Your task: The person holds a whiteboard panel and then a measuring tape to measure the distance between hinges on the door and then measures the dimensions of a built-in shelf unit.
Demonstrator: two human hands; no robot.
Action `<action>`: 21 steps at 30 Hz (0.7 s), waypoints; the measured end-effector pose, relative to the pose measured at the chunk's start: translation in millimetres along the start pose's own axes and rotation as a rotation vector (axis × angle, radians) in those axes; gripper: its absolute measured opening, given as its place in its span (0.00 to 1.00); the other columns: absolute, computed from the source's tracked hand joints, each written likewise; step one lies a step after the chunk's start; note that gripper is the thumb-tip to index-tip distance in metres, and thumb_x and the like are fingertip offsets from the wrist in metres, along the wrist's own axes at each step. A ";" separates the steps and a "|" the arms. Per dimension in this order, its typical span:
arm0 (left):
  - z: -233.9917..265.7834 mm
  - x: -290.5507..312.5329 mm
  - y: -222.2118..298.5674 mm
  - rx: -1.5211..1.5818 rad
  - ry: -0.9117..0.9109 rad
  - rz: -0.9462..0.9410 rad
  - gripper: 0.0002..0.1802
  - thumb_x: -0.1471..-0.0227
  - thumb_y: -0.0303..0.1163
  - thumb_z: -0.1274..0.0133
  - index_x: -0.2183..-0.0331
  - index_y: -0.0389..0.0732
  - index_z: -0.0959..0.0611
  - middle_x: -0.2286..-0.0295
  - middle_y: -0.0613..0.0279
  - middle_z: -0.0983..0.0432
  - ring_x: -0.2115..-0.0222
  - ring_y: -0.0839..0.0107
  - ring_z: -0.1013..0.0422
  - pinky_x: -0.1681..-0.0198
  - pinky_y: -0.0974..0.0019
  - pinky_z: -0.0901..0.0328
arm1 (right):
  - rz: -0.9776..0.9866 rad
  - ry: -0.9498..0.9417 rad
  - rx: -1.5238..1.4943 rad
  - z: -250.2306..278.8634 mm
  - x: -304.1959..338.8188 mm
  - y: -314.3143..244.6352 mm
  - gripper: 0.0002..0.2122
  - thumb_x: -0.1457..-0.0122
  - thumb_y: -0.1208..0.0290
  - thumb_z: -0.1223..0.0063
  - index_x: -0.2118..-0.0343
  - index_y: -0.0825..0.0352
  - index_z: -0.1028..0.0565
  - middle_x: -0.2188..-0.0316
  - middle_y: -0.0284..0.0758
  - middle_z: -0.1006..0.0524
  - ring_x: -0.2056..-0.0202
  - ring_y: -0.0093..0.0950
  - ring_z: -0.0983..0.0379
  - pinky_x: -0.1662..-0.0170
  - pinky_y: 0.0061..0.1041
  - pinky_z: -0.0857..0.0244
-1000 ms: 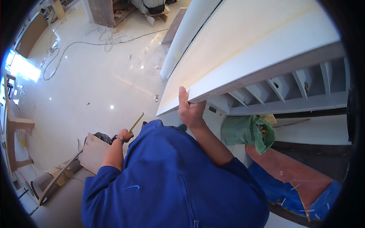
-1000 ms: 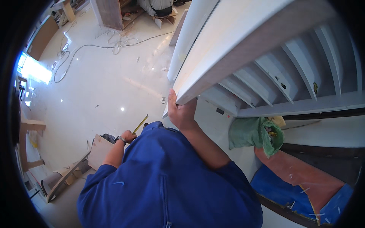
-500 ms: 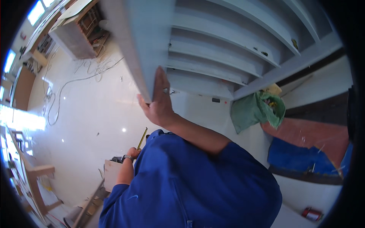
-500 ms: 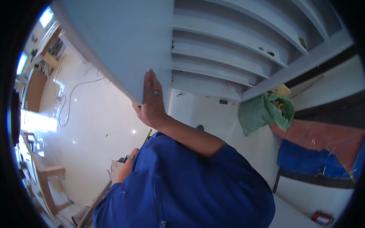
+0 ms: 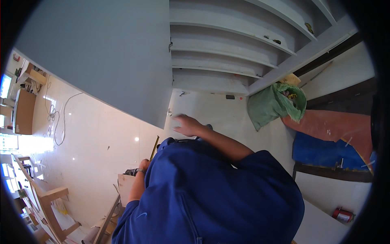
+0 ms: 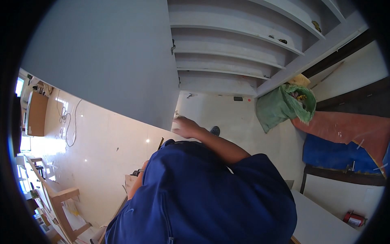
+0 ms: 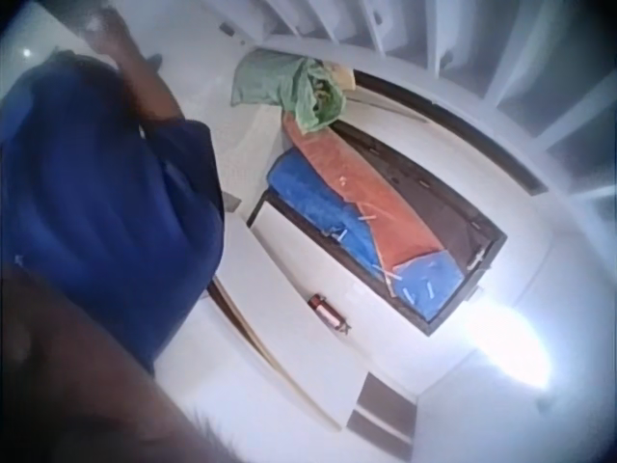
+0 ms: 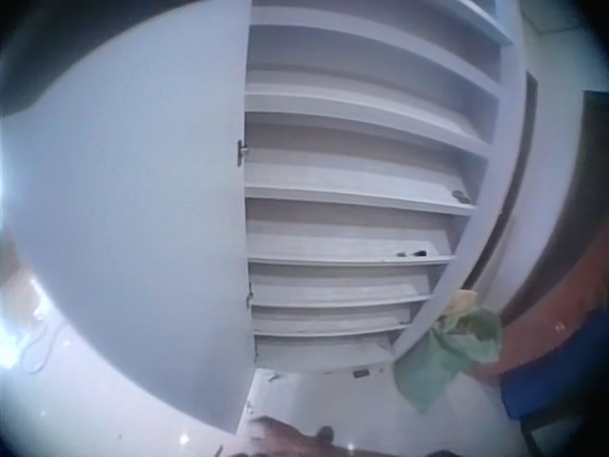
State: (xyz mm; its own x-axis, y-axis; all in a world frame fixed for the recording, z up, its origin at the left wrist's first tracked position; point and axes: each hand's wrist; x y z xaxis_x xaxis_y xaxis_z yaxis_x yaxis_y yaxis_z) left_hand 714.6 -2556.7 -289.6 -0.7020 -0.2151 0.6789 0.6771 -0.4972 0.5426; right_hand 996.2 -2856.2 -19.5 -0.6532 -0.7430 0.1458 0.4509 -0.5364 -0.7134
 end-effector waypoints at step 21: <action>47.3 -22.2 91.4 -0.286 -0.156 -0.096 0.34 0.54 0.57 0.49 0.72 0.29 0.18 0.69 0.32 0.25 0.62 0.43 0.27 0.61 0.52 0.32 | -0.564 -0.191 -0.008 -78.6 149.3 197.7 0.20 0.45 0.54 0.54 0.73 0.70 0.22 0.72 0.48 0.23 0.66 0.46 0.26 0.61 0.42 0.33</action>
State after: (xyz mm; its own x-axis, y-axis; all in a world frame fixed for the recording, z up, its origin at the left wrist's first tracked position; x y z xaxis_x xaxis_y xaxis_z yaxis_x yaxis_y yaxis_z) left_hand 802.4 -2557.6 -231.6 -0.7019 -0.0356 0.7114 0.5048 -0.7294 0.4616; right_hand 939.9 -3041.8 -192.6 -0.6693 -0.4037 0.6238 0.0616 -0.8668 -0.4949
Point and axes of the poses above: each hand's wrist, its own x-axis away from the middle knuckle, its own z-axis out of the back of the hand, y = z × x
